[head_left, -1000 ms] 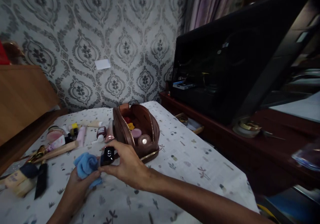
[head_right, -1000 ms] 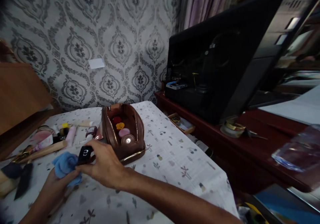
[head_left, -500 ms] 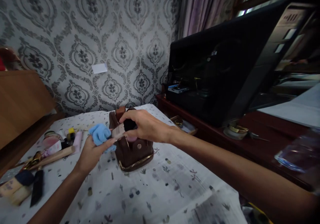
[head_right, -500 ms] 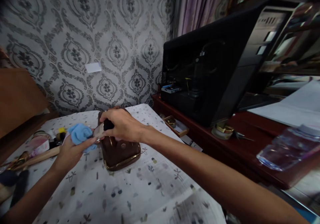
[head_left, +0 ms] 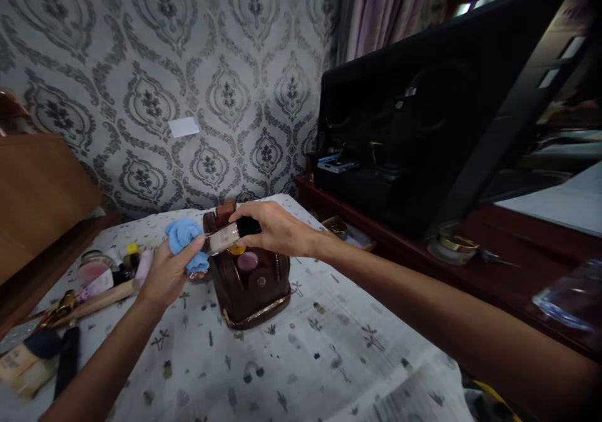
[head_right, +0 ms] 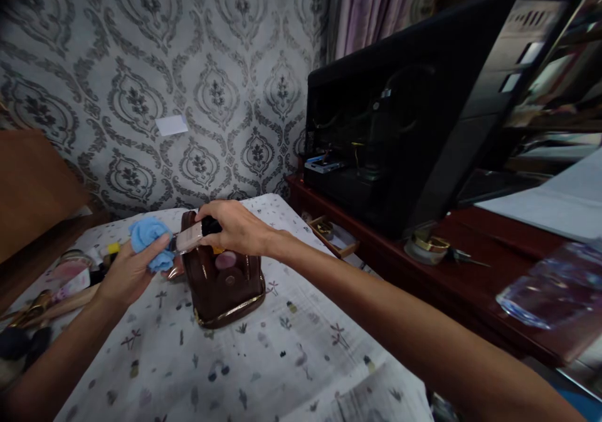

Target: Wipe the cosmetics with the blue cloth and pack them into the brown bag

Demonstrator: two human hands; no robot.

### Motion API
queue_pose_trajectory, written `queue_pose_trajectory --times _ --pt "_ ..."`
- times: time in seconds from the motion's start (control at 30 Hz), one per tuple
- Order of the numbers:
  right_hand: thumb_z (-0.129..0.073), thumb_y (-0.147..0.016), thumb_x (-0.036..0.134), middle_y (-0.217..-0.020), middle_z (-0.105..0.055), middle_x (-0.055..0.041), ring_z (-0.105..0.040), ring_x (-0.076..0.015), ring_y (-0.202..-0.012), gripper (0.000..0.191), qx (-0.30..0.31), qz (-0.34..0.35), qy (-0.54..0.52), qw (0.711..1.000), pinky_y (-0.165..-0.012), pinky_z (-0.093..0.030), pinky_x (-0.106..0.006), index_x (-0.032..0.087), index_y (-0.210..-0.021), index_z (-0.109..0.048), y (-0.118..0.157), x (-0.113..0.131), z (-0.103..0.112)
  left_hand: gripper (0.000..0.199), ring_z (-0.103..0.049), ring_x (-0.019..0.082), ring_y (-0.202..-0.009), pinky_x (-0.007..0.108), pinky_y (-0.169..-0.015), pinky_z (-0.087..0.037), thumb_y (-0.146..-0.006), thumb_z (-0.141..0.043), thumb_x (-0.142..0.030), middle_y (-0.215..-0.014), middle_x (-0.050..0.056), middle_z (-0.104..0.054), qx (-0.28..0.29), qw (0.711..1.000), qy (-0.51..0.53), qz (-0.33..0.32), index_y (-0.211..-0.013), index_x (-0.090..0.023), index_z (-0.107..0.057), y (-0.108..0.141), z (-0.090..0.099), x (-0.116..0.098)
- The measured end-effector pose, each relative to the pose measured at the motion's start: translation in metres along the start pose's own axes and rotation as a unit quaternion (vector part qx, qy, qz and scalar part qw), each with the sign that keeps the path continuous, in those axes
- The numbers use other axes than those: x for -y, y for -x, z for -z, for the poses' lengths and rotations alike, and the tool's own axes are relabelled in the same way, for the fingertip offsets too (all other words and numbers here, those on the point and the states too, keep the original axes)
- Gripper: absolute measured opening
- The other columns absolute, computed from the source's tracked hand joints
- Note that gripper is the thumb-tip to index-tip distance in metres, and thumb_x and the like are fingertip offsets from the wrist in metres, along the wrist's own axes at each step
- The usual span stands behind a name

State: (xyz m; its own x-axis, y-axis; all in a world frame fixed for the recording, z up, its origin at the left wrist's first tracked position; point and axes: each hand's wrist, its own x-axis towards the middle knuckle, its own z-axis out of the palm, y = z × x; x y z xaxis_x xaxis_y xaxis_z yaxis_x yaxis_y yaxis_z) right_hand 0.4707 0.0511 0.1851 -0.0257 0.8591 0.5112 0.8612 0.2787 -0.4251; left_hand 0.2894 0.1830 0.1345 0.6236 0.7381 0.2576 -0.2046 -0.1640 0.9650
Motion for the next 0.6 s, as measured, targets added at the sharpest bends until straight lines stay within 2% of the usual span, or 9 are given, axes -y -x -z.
queue_pose_trajectory --times 0.1,0.17,0.23,0.3,0.37,0.43,0.5,0.53,0.6 --pt "-0.077 -0.077 0.021 -0.103 -0.072 -0.0045 -0.065 -0.0210 -0.094 0.030 0.012 0.001 0.027 1.000 -0.082 -0.045 -0.030 0.019 -0.106 -0.070 -0.006 -0.007 0.003 0.043 -0.045 0.011 -0.043 0.022 -0.042 -0.039 -0.073 -0.072 -0.057 -0.050 -0.005 -0.050 -0.007 0.988 -0.150 -0.042 -0.067 -0.021 -0.050 -0.008 0.016 0.000" --pt "-0.079 -0.075 0.022 -0.103 -0.073 -0.0049 -0.065 -0.0215 -0.094 0.031 0.014 -0.007 0.034 0.999 -0.082 -0.044 -0.030 0.018 -0.105 -0.071 -0.009 -0.012 0.005 0.045 -0.045 0.012 -0.043 0.023 -0.044 -0.039 -0.073 -0.070 -0.059 -0.046 -0.005 -0.047 -0.009 0.959 -0.276 -0.058 -0.061 -0.021 -0.048 -0.014 0.035 0.005" --pt "-0.080 -0.073 0.022 -0.100 -0.073 -0.0039 -0.065 -0.0207 -0.092 0.032 0.019 -0.011 0.029 0.999 -0.080 -0.044 -0.029 0.018 -0.104 -0.072 -0.012 -0.016 0.008 0.046 -0.049 0.015 -0.046 0.024 -0.044 -0.038 -0.064 -0.075 -0.061 -0.045 -0.005 -0.047 0.002 0.927 -0.375 -0.024 -0.059 -0.022 -0.050 -0.020 0.057 0.012" --pt "-0.080 -0.072 0.020 -0.096 -0.073 -0.0016 -0.065 -0.0191 -0.088 0.031 0.025 -0.007 0.021 0.999 -0.078 -0.043 -0.028 0.019 -0.102 -0.073 -0.016 -0.020 0.011 0.052 -0.064 0.024 -0.066 0.026 -0.052 -0.044 -0.051 -0.081 -0.061 -0.066 0.002 -0.066 0.013 0.903 -0.429 0.000 -0.079 -0.021 -0.064 -0.026 0.075 0.016" --pt "-0.080 -0.071 0.019 -0.090 -0.072 0.0003 -0.064 -0.0177 -0.084 0.029 0.033 -0.007 0.017 0.999 -0.075 -0.042 -0.026 0.020 -0.099 -0.074 -0.021 -0.025 0.016 0.076 -0.068 0.032 -0.095 0.031 -0.066 -0.052 -0.048 -0.080 -0.064 -0.102 0.011 -0.073 0.015 0.895 -0.445 -0.009 -0.108 -0.019 -0.065 -0.033 0.084 0.012" --pt "-0.080 -0.071 0.020 -0.087 -0.071 0.0011 -0.064 -0.0170 -0.081 0.029 0.041 -0.014 0.017 0.999 -0.073 -0.042 -0.025 0.019 -0.099 -0.075 -0.028 -0.030 0.021 0.081 -0.064 0.034 -0.110 0.035 -0.079 -0.053 -0.058 -0.072 -0.069 -0.121 0.016 -0.068 0.027 0.898 -0.437 -0.037 -0.120 -0.018 -0.061 -0.044 0.081 0.001" --pt "-0.079 -0.072 0.020 -0.087 -0.071 0.0006 -0.063 -0.0169 -0.080 0.029 0.042 -0.020 0.039 0.998 -0.072 -0.041 -0.025 0.018 -0.100 -0.074 -0.035 -0.035 0.026 0.068 -0.065 0.031 -0.109 0.035 -0.085 -0.051 -0.071 -0.062 -0.068 -0.119 0.014 -0.069 0.061 0.897 -0.431 -0.076 -0.117 -0.019 -0.064 -0.061 0.066 -0.013" --pt "-0.079 -0.072 0.020 -0.088 -0.071 -0.0003 -0.063 -0.0173 -0.081 0.030 0.042 -0.020 0.063 0.997 -0.072 -0.041 -0.025 0.017 -0.101 -0.074 -0.039 -0.038 0.027 0.060 -0.066 0.030 -0.105 0.034 -0.085 -0.051 -0.075 -0.059 -0.065 -0.114 0.012 -0.071 0.077 0.887 -0.442 -0.108 -0.111 -0.019 -0.067 -0.072 0.055 -0.019" --pt "-0.080 -0.071 0.019 -0.091 -0.072 -0.0030 -0.063 -0.0193 -0.084 0.032 0.053 -0.024 0.134 0.989 -0.072 -0.040 -0.026 0.017 -0.103 -0.074 -0.046 -0.042 0.025 0.045 -0.067 0.028 -0.098 0.032 -0.083 -0.050 -0.079 -0.056 -0.056 -0.105 0.009 -0.074 0.144 0.847 -0.486 -0.158 -0.099 -0.020 -0.072 -0.099 0.030 -0.024"
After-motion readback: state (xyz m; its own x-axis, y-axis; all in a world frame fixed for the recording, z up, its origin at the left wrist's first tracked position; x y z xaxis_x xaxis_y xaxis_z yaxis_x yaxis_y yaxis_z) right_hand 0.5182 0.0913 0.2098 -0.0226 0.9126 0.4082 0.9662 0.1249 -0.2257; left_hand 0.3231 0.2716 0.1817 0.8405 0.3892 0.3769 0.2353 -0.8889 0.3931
